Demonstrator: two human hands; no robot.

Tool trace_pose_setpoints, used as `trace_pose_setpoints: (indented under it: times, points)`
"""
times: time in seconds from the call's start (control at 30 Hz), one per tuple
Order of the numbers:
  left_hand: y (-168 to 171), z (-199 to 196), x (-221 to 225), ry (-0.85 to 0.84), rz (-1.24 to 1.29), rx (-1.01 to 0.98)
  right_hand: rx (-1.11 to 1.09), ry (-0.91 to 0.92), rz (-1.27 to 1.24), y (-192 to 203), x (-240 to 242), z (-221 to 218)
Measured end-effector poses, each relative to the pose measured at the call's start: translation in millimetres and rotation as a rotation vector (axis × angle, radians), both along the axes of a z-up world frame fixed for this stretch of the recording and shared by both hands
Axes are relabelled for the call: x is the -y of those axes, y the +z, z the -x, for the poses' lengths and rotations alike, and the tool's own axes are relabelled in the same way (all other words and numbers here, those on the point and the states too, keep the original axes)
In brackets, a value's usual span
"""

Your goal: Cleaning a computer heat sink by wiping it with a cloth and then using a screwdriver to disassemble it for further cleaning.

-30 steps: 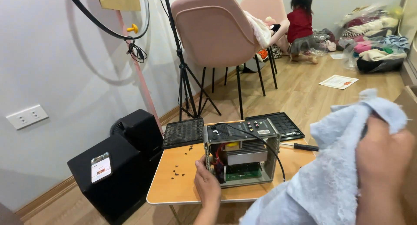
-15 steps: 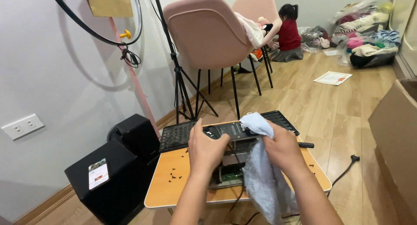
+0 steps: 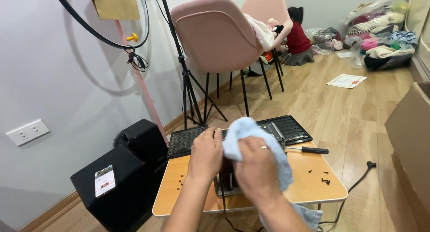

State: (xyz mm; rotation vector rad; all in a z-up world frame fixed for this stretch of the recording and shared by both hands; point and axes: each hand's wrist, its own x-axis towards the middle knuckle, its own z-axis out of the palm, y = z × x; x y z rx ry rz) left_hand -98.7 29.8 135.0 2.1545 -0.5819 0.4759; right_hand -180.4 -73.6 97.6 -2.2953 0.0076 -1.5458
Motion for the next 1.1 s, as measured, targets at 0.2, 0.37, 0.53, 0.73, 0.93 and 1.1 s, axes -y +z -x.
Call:
trace_pose_setpoints:
  times: [0.2, 0.37, 0.53, 0.73, 0.93, 1.1]
  points:
    - [-4.1, -4.5, 1.0, 0.041, 0.086, -0.065, -0.123, -0.012, -0.082, 16.5, 20.3, 7.9]
    - [-0.5, -7.8, 0.6, 0.01, 0.055, -0.16, 0.002, -0.119, -0.017, -12.8, 19.9, -1.2]
    - [13.5, -6.4, -20.8, -0.089, 0.005, -0.285, 0.1, 0.081, -0.06, -10.6, 49.9, -15.7]
    - [-34.9, -17.6, 18.7, -0.048, 0.368, -0.181, 0.046, 0.085, 0.035, -2.0, 20.6, -19.1]
    - [-46.3, -5.8, 29.3, 0.044, 0.559, 0.214, 0.016, 0.213, 0.019, 7.9, 24.5, 5.5]
    - [-36.3, -0.2, 33.1, 0.091, 0.591, 0.167, 0.143, -0.1, -0.07, -5.7, 28.0, 7.7]
